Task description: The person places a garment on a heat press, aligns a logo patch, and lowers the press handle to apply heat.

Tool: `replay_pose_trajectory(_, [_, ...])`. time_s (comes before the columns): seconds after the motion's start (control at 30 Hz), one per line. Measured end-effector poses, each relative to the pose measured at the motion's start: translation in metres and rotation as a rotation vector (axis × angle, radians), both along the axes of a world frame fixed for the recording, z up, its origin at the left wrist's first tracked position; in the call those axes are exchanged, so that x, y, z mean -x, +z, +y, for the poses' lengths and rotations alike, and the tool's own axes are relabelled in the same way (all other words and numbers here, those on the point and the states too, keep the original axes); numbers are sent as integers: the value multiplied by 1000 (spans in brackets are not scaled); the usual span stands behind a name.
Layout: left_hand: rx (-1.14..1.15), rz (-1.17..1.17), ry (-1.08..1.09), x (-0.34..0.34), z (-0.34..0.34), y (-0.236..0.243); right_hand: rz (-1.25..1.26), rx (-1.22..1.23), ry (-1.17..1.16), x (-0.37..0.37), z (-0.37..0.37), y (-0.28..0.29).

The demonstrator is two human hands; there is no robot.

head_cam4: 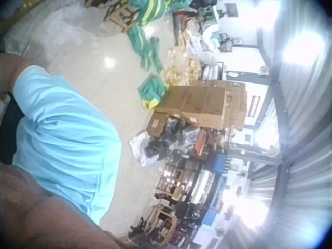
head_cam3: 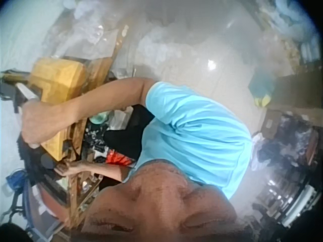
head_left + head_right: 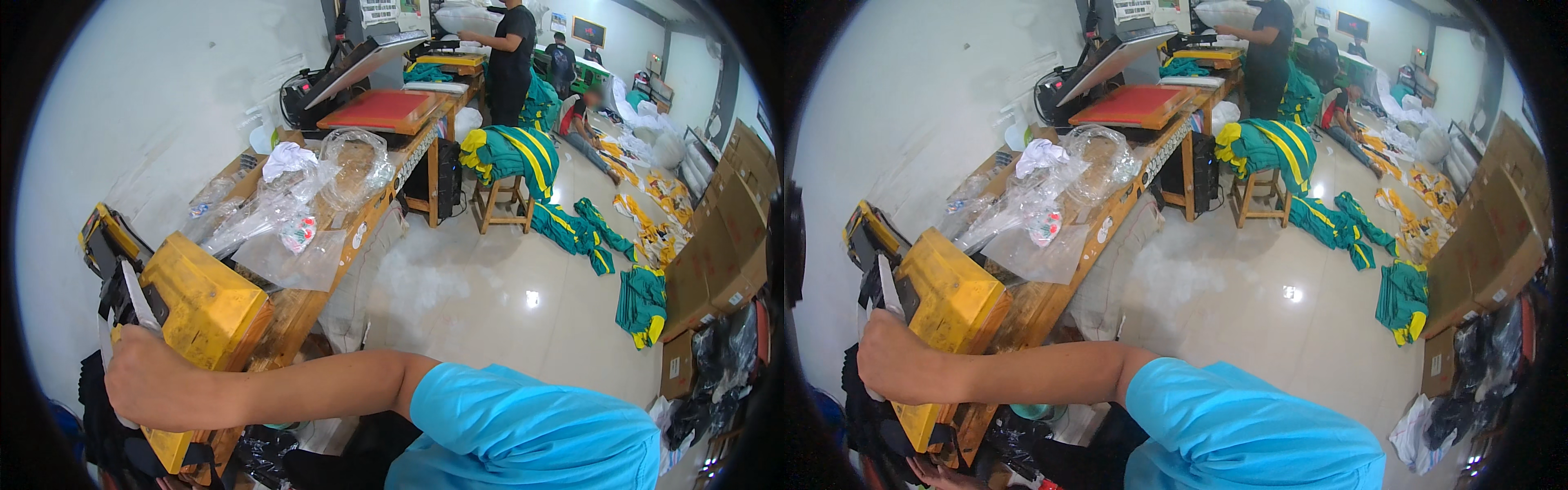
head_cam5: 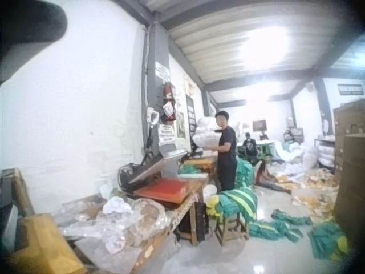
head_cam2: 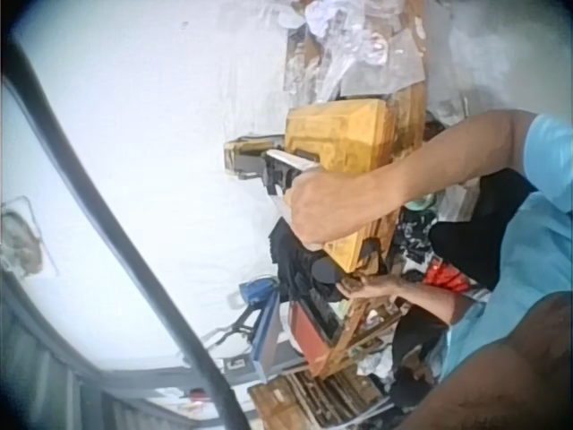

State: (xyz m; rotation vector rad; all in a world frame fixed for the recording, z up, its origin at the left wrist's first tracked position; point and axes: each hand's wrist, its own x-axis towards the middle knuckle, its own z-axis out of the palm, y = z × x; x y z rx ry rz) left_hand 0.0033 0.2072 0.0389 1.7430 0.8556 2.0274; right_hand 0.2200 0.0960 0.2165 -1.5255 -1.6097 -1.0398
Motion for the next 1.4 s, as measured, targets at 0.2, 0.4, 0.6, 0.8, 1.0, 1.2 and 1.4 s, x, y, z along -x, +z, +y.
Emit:
replay_pose_trajectory(0.2, [-87, 330, -31, 30, 36, -47, -12, -69, 23, -4, -1, 1])
replay_pose_trajectory(0.4, [31, 196, -184, 13, 48, -61, -27, -83, 55, -5, 4, 0])
replay_pose_trajectory(0.6, [91, 166, -209, 24, 48, -66, -15, -65, 72, -7, 4, 3])
replay_pose_trajectory(0.8, [249, 55, -150, -1, 34, -56, -11, -41, 79, -6, 4, 2])
replay_pose_trajectory(1.0, [252, 64, -165, -8, 27, -51, -20, -61, 68, -5, 7, -1])
replay_pose_trajectory(1.2, [258, 224, -133, 19, 38, -51, -20, -90, 90, -1, 13, 1])
replay_pose_trajectory(1.4, [183, 357, -65, 23, 25, -40, -51, -63, 192, -15, 3, 10])
